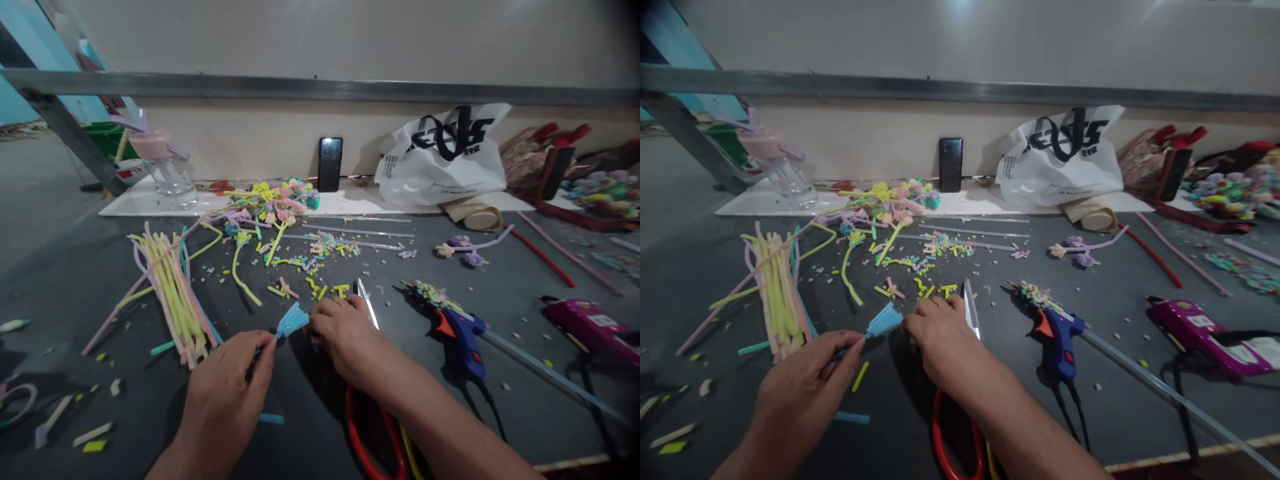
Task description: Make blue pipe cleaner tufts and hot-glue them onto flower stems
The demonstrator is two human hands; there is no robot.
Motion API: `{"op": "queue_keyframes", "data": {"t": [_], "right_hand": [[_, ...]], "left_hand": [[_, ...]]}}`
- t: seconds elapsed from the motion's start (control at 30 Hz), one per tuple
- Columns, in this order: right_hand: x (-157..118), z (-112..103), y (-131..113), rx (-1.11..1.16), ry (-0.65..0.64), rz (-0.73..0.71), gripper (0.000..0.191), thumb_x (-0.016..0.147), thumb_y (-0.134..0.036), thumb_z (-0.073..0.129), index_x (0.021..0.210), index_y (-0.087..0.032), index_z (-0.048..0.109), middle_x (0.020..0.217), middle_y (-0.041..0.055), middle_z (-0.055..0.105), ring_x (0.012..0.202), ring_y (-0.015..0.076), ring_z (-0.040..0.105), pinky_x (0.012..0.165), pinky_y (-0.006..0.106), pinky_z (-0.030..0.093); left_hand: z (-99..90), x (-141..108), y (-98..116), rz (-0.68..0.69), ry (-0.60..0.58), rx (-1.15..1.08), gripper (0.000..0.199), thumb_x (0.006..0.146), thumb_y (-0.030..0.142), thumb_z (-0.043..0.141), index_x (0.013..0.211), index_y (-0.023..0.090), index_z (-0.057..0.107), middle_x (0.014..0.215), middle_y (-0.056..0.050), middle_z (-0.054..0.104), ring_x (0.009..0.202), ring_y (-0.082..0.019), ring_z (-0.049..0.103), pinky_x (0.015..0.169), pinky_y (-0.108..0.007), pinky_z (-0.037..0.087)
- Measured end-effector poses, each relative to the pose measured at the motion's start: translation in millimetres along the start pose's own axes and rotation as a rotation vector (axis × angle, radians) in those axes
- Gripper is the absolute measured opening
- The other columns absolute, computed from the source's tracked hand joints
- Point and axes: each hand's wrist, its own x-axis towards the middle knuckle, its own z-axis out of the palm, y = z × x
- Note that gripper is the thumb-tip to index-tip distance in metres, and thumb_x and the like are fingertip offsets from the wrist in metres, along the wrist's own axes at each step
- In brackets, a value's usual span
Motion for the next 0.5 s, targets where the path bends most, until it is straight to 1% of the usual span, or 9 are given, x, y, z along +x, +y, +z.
{"op": "queue_keyframes", "data": {"t": [0.13,0.27,0.37,0.43,0.5], "right_hand": [[-0.7,2.9,4.0,0.025,0.005,0.019,0.011,0.076,-0.01,0.055,0.072,-0.019,0.059,0.077,0.0013,0.061,0.078,0.0173,0.052,0.075,0.034,0.021],[-1.3,4.7,9.5,0.051,0.073,0.063,0.017,0.074,-0.003,0.048,0.073,-0.018,0.054,0.071,0.0,0.061,0.069,0.0146,0.052,0.074,0.033,0.023],[-0.2,-0.7,11.2,0.102,0.129,0.11,0.021,0.071,0.001,0.044,0.071,-0.019,0.051,0.063,-0.0026,0.058,0.06,0.0129,0.05,0.074,0.03,0.029],[0.6,-5.4,11.5,0.168,0.166,0.147,0.02,0.071,-0.001,0.045,0.07,-0.02,0.051,0.063,-0.0025,0.059,0.062,0.0141,0.052,0.073,0.029,0.033],[0.7,-8.6,12.4,0.279,0.206,0.198,0.02,0.073,-0.004,0.046,0.076,-0.022,0.054,0.071,-0.0007,0.064,0.07,0.0156,0.058,0.07,0.028,0.038]], "left_hand": [[-0.4,-0.7,0.1,0.002,0.006,-0.019,0.015,0.086,0.027,0.047,0.079,0.021,0.059,0.064,0.001,0.066,0.058,-0.014,0.063,0.053,-0.023,0.045],[-0.3,-1.1,0.9,-0.003,-0.001,-0.024,0.015,0.086,0.026,0.047,0.079,0.021,0.059,0.065,0.001,0.066,0.057,-0.014,0.063,0.055,-0.023,0.046],[-0.4,-1.9,1.3,-0.007,-0.018,-0.023,0.014,0.085,0.026,0.047,0.08,0.021,0.059,0.065,0.002,0.066,0.057,-0.014,0.062,0.057,-0.023,0.046],[-0.6,-2.5,1.6,-0.005,-0.02,-0.026,0.014,0.086,0.025,0.047,0.08,0.021,0.059,0.064,0.002,0.065,0.057,-0.014,0.063,0.057,-0.023,0.046],[-0.5,-2.7,1.9,0.007,-0.018,-0.026,0.013,0.086,0.026,0.047,0.08,0.021,0.059,0.064,0.002,0.065,0.058,-0.014,0.063,0.057,-0.023,0.046]]}}
